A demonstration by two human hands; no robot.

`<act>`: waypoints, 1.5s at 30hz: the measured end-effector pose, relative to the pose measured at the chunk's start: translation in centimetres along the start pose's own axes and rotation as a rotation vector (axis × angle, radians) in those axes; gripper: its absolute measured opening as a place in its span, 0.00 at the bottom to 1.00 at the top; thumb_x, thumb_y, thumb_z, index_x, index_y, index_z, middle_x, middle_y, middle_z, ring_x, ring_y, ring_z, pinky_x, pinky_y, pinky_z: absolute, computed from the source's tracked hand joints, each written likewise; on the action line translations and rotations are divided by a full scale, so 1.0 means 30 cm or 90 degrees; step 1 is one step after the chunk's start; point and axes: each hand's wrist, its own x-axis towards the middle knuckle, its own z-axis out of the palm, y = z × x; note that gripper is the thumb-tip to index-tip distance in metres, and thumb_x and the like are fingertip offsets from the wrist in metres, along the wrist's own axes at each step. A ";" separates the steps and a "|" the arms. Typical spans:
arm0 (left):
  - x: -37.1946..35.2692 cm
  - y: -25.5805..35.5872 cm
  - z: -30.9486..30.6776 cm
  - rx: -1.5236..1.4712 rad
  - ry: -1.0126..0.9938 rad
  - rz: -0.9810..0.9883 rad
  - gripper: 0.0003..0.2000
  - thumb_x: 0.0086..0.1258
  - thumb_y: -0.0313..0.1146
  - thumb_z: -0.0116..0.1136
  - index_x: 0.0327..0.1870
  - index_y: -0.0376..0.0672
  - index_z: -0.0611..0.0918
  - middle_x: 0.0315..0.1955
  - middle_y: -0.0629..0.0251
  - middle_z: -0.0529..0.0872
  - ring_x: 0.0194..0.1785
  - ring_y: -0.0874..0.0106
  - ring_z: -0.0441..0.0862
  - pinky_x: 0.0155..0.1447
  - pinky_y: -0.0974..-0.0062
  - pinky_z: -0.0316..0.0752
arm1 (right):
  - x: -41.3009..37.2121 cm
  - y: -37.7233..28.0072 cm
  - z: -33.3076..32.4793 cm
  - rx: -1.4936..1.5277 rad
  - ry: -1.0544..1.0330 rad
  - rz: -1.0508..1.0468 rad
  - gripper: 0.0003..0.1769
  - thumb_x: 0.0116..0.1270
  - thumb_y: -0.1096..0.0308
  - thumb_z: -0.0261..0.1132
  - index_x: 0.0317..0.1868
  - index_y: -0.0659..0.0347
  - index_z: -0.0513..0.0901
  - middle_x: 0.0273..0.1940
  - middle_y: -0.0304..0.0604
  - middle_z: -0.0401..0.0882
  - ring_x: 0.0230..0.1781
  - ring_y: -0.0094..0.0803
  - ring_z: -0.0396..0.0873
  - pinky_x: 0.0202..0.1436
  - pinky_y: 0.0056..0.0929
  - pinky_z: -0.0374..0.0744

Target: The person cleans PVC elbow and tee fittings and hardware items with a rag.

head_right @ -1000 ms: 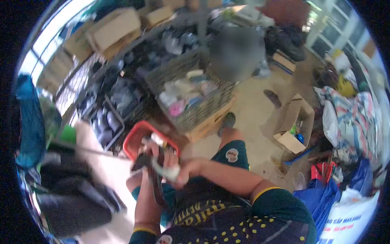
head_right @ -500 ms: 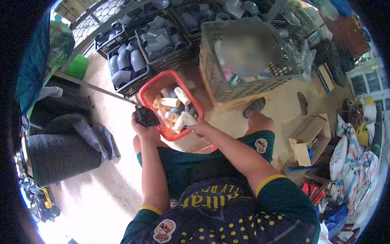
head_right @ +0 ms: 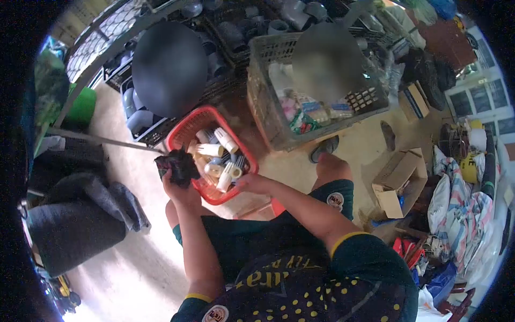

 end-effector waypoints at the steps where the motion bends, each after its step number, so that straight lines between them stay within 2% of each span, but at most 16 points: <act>1: -0.005 -0.014 0.023 0.129 0.015 0.032 0.24 0.66 0.37 0.53 0.63 0.38 0.74 0.58 0.52 0.81 0.61 0.53 0.79 0.66 0.56 0.72 | -0.088 -0.145 -0.068 0.102 0.002 -0.007 0.20 0.74 0.61 0.63 0.61 0.61 0.79 0.48 0.42 0.83 0.50 0.29 0.80 0.56 0.30 0.78; 6: -0.027 -0.061 0.102 1.022 -0.133 0.355 0.15 0.49 0.20 0.61 0.39 0.46 0.86 0.53 0.60 0.81 0.61 0.57 0.75 0.64 0.59 0.68 | -0.515 -0.536 -0.587 0.474 0.055 -0.230 0.29 0.75 0.57 0.63 0.69 0.68 0.71 0.49 0.48 0.85 0.49 0.33 0.83 0.57 0.33 0.79; 7: -0.042 -0.072 0.171 1.065 -0.138 0.358 0.11 0.43 0.23 0.67 0.28 0.50 0.87 0.53 0.64 0.81 0.62 0.58 0.72 0.63 0.62 0.66 | -0.542 -0.494 -0.707 0.442 0.140 -0.242 0.28 0.76 0.56 0.62 0.67 0.66 0.73 0.49 0.49 0.84 0.48 0.33 0.83 0.55 0.34 0.80; 10: -0.047 -0.093 0.243 1.167 -0.209 0.445 0.12 0.40 0.26 0.70 0.28 0.52 0.89 0.52 0.70 0.81 0.61 0.58 0.73 0.66 0.61 0.64 | -0.532 -0.327 -1.078 0.297 0.449 -0.095 0.24 0.76 0.56 0.60 0.65 0.60 0.76 0.52 0.48 0.83 0.46 0.31 0.82 0.51 0.36 0.81; 12: -0.028 -0.109 0.240 1.111 -0.184 0.429 0.13 0.39 0.25 0.73 0.28 0.54 0.90 0.55 0.67 0.79 0.60 0.60 0.73 0.64 0.61 0.67 | -0.458 -0.198 -1.249 0.129 0.593 0.205 0.23 0.75 0.57 0.61 0.66 0.55 0.76 0.54 0.47 0.83 0.48 0.34 0.82 0.52 0.36 0.80; 14: -0.012 -0.125 0.249 1.034 -0.111 0.394 0.14 0.40 0.22 0.74 0.29 0.53 0.90 0.56 0.66 0.78 0.59 0.63 0.74 0.61 0.63 0.71 | -0.377 0.005 -1.397 -0.160 0.502 0.425 0.28 0.70 0.57 0.66 0.69 0.49 0.74 0.62 0.48 0.78 0.54 0.41 0.81 0.56 0.38 0.79; 17: 0.021 -0.134 0.229 1.000 -0.010 0.412 0.17 0.41 0.20 0.74 0.35 0.49 0.91 0.55 0.65 0.76 0.52 0.68 0.77 0.53 0.72 0.76 | -0.303 0.248 -1.457 -0.524 0.368 0.397 0.36 0.65 0.59 0.70 0.73 0.46 0.70 0.69 0.54 0.70 0.63 0.48 0.76 0.62 0.42 0.78; 22: 0.050 -0.117 0.227 0.958 0.036 0.460 0.14 0.49 0.13 0.67 0.36 0.42 0.89 0.54 0.62 0.76 0.51 0.69 0.78 0.55 0.74 0.79 | -0.251 0.266 -1.433 -0.406 0.525 0.501 0.38 0.63 0.74 0.66 0.74 0.46 0.68 0.75 0.53 0.61 0.70 0.52 0.69 0.68 0.50 0.74; 23: 0.049 -0.109 0.232 0.932 0.029 0.455 0.18 0.44 0.16 0.71 0.39 0.43 0.90 0.54 0.61 0.78 0.55 0.64 0.79 0.58 0.69 0.77 | -0.255 0.239 -1.420 -0.591 0.455 0.523 0.37 0.63 0.76 0.64 0.73 0.47 0.68 0.76 0.53 0.60 0.70 0.52 0.70 0.66 0.50 0.75; 27: 0.063 -0.093 0.227 0.886 0.011 0.473 0.17 0.46 0.14 0.68 0.38 0.43 0.90 0.56 0.60 0.77 0.57 0.64 0.79 0.59 0.69 0.77 | -0.298 0.178 -1.444 -0.514 0.499 0.544 0.33 0.60 0.71 0.71 0.67 0.54 0.72 0.65 0.57 0.75 0.62 0.54 0.77 0.57 0.48 0.80; 32: 0.056 -0.095 0.143 0.923 0.080 0.344 0.18 0.47 0.10 0.62 0.37 0.44 0.90 0.50 0.62 0.77 0.55 0.67 0.79 0.56 0.72 0.78 | -0.478 0.024 -1.438 -0.252 0.783 0.376 0.31 0.56 0.62 0.79 0.56 0.60 0.75 0.46 0.47 0.86 0.46 0.47 0.85 0.48 0.44 0.82; 33: 0.069 -0.118 0.091 0.712 0.025 0.280 0.18 0.47 0.11 0.59 0.34 0.45 0.90 0.48 0.65 0.77 0.53 0.68 0.80 0.56 0.73 0.78 | -0.526 -0.004 -1.456 -0.166 0.794 0.311 0.30 0.56 0.62 0.79 0.56 0.60 0.75 0.44 0.45 0.85 0.44 0.43 0.85 0.46 0.41 0.81; 35: 0.026 -0.112 0.130 0.786 0.015 0.270 0.18 0.46 0.10 0.57 0.32 0.44 0.89 0.49 0.66 0.78 0.55 0.68 0.79 0.59 0.73 0.77 | -0.624 -0.004 -1.456 0.024 0.795 0.186 0.29 0.57 0.61 0.79 0.55 0.59 0.76 0.41 0.40 0.83 0.41 0.34 0.84 0.43 0.36 0.81; 37: 0.007 -0.100 0.112 0.908 -0.093 0.378 0.18 0.43 0.08 0.54 0.29 0.42 0.87 0.52 0.67 0.80 0.62 0.67 0.76 0.66 0.71 0.72 | -0.736 -0.205 -1.318 0.132 0.806 0.050 0.27 0.62 0.64 0.77 0.56 0.63 0.75 0.45 0.41 0.81 0.44 0.27 0.80 0.44 0.29 0.78; 38: -0.007 -0.098 0.128 0.788 -0.132 0.304 0.18 0.41 0.08 0.53 0.27 0.42 0.86 0.54 0.65 0.81 0.66 0.65 0.73 0.71 0.68 0.67 | -0.800 -0.295 -1.242 0.164 0.823 -0.022 0.27 0.63 0.64 0.75 0.58 0.62 0.73 0.48 0.40 0.80 0.46 0.27 0.80 0.47 0.29 0.77; 45: -0.210 0.007 0.465 0.445 -0.524 0.242 0.07 0.53 0.15 0.55 0.23 0.39 0.82 0.55 0.57 0.79 0.63 0.59 0.75 0.70 0.60 0.66 | -0.924 -0.715 -0.723 0.402 0.570 -0.390 0.26 0.73 0.61 0.66 0.65 0.59 0.68 0.56 0.47 0.78 0.57 0.43 0.80 0.66 0.49 0.78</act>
